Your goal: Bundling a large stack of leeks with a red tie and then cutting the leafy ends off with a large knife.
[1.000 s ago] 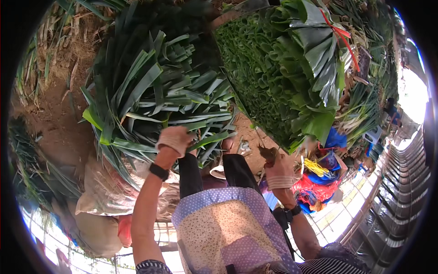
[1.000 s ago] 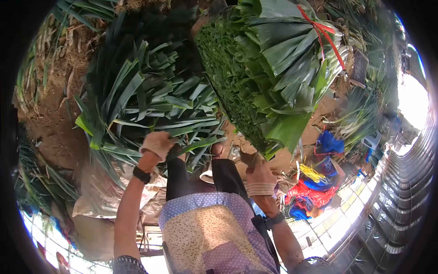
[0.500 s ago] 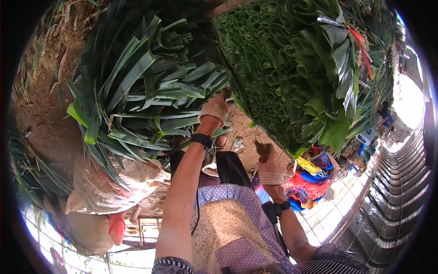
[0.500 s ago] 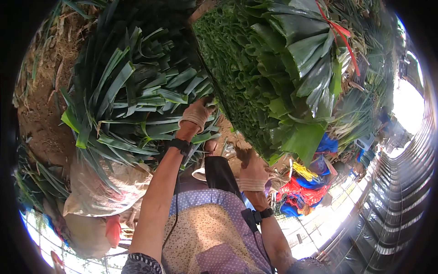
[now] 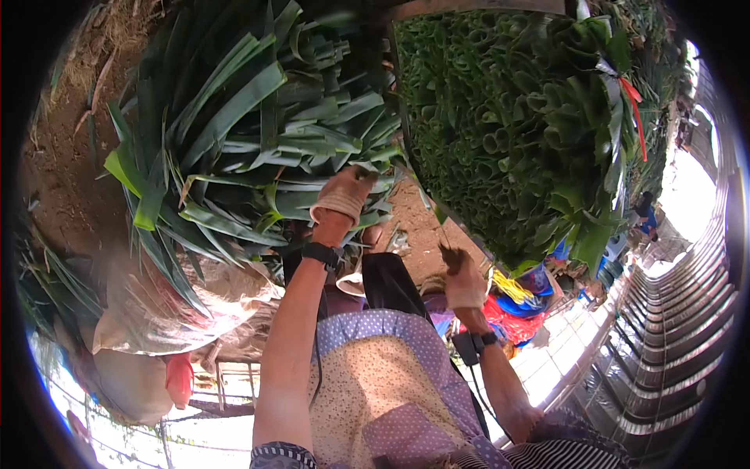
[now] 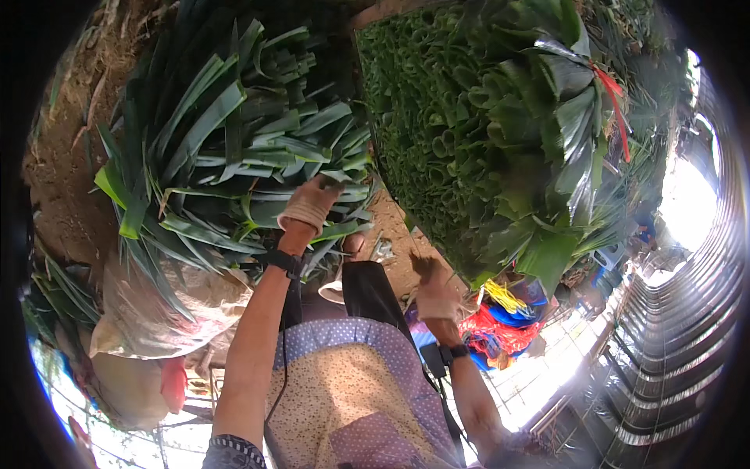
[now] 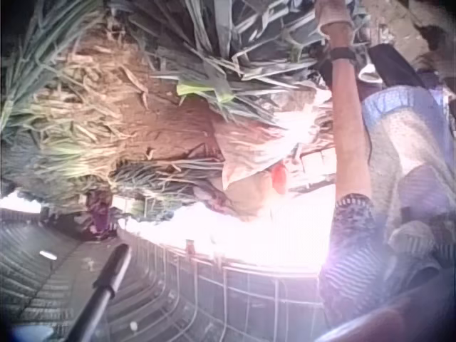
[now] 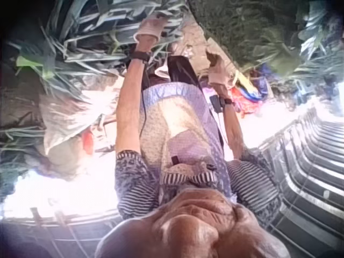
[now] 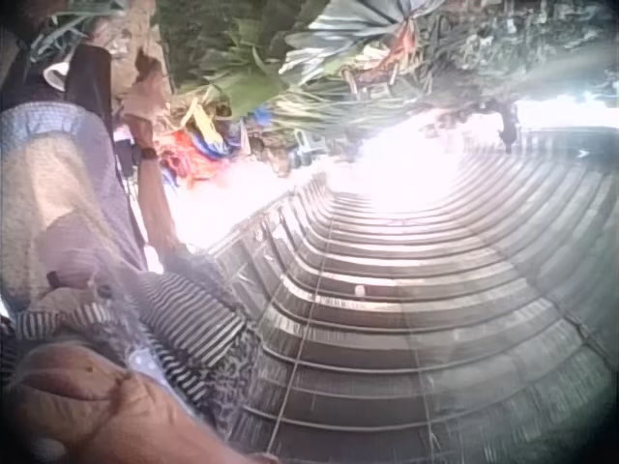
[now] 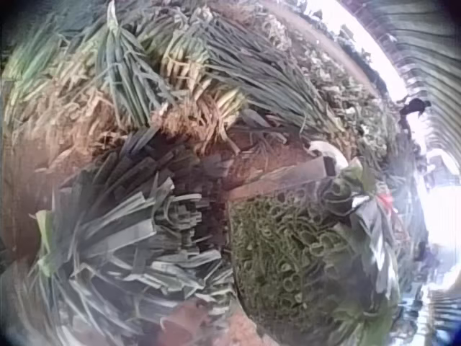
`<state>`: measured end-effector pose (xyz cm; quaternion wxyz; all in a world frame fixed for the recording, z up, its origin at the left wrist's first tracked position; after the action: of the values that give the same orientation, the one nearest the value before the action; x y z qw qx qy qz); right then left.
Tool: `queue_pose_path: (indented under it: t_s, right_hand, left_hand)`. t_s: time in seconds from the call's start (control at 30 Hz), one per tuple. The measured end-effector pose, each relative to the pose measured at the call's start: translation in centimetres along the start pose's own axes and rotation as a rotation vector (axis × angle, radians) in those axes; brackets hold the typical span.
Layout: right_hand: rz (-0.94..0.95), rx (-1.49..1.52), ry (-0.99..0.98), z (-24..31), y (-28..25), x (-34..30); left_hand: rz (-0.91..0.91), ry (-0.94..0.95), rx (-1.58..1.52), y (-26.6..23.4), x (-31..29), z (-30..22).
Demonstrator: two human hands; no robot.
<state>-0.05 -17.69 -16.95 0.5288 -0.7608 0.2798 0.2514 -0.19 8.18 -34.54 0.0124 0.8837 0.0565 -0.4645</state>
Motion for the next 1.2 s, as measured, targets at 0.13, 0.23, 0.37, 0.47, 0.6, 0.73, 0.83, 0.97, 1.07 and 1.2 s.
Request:
queue_pose_path:
  t_s: [0.13, 0.23, 0.37, 0.47, 0.6, 0.73, 0.83, 0.97, 1.07, 1.2]
  right_hand:
    - [-0.014, 0.001, 0.058, -2.3, 1.4, -1.7]
    - [-0.041, -0.023, -0.037, -7.0, 2.9, -5.6]
    - [-0.051, -0.06, -0.002, -7.9, -1.1, -8.7]
    - [-0.26, -0.026, -0.202, -9.3, -2.1, -10.7]
    - [-0.263, 0.103, -0.086, -9.8, -3.1, -11.4]
    - [-0.134, 0.37, 0.095, -11.3, -1.8, -12.6]
    - [-0.096, 0.589, 0.286, -8.5, -3.4, -13.5]
    - [-0.042, 0.632, 0.322, -8.8, -3.2, -13.9]
    - [-0.035, 0.558, 0.326, -8.8, -3.5, -13.8]
    - [-0.026, 0.602, 0.358, -8.8, -3.0, -13.8]
  left_hand:
    - [-0.04, -0.021, -0.058, -0.8, -0.8, -1.0]
    - [-0.023, -0.037, -0.056, -1.2, -0.3, -0.5]
    - [-0.016, -0.024, -0.028, -1.1, -0.4, -1.8]
    - [-0.107, 0.092, -0.24, -0.6, 0.3, -2.6]
    - [-0.102, 0.193, -0.482, 1.2, 1.7, -4.7]
    - [-0.08, 0.261, -0.739, 3.2, 4.1, -4.7]
    - [0.012, 0.222, -0.843, 4.0, 4.3, -7.4]
    - [0.029, 0.222, -0.99, 4.6, 5.5, -7.2]
    - [0.03, 0.251, -1.036, 4.6, 5.5, -7.4]
    - [0.022, 0.376, -1.11, 4.3, 5.4, -7.6]
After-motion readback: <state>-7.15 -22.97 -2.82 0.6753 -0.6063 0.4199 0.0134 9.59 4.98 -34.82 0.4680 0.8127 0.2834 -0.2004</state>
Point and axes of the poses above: each hand's wrist, its own x-axis towards the middle knuckle, its own y-axis out of the palm, z = x × y, the point moved 7 cm from there along x, towards the middle knuckle, and after that the axes turned 8 degrees about -x, right-handed, at the moved point
